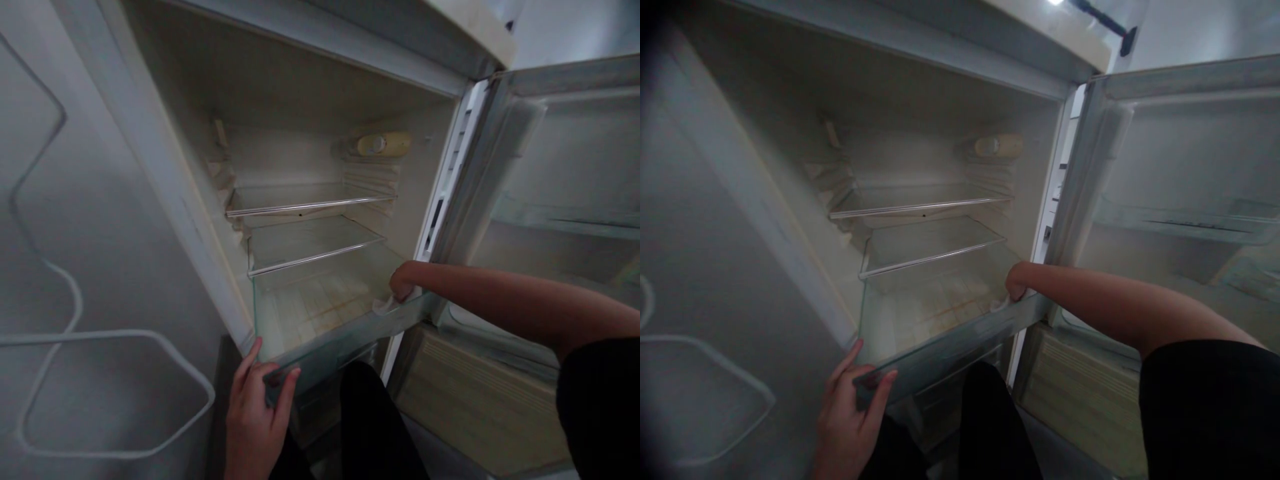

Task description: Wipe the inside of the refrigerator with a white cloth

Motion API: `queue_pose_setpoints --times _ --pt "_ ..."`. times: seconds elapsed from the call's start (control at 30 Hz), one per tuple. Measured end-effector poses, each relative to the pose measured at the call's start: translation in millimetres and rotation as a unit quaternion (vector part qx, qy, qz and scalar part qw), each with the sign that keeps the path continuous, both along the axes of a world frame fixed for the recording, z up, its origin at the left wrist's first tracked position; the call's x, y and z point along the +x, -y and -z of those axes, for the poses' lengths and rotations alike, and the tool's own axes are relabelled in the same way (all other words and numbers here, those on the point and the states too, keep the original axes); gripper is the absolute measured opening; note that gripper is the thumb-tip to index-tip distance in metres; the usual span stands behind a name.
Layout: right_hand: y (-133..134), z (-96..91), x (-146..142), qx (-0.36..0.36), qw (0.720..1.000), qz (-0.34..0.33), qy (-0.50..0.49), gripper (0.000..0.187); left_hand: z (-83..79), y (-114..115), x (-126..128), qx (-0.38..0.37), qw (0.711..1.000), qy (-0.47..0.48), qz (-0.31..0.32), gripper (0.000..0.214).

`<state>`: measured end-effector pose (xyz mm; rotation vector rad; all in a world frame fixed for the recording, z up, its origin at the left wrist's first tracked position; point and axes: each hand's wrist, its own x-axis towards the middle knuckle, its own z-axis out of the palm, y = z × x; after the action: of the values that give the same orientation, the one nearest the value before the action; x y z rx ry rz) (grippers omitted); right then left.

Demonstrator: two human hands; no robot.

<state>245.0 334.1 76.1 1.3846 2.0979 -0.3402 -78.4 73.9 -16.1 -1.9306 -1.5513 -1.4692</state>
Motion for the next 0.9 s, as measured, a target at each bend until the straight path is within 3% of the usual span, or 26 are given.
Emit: queue_pose_setpoints --times 0.1,0.2,0.27,0.37,0.5,0.7,0.9 --pt "20 -12.5 15 -0.118 0.992 0.051 0.008 0.013 -0.4 -1 1 0.007 1.0 0.001 0.009 0.013" --pt "37 -23.2 26 -0.248 0.951 0.156 -0.098 0.02 -0.7 -1 2 0.019 1.0 -0.001 0.01 0.013" --pt "45 -27.2 22 -0.292 0.926 0.195 -0.14 0.024 -1.1 -1 2 0.015 1.0 0.002 0.008 0.013" --pt "54 -28.7 -6 -0.321 0.905 0.219 -0.173 0.039 -1.9 0 3 0.003 1.0 0.008 0.003 0.013" --pt "70 -26.0 -67 -0.373 0.893 0.174 -0.183 0.054 -3.4 1 3 0.006 1.0 -0.001 0.001 0.013" --pt "103 -15.1 -161 -0.497 0.847 0.074 -0.176 0.03 -6.6 1 2 0.011 1.0 -0.021 0.002 0.014" --pt "101 18.1 -226 -0.466 0.844 0.008 -0.265 0.02 -9.2 1 3 0.019 0.999 -0.024 0.014 0.012"
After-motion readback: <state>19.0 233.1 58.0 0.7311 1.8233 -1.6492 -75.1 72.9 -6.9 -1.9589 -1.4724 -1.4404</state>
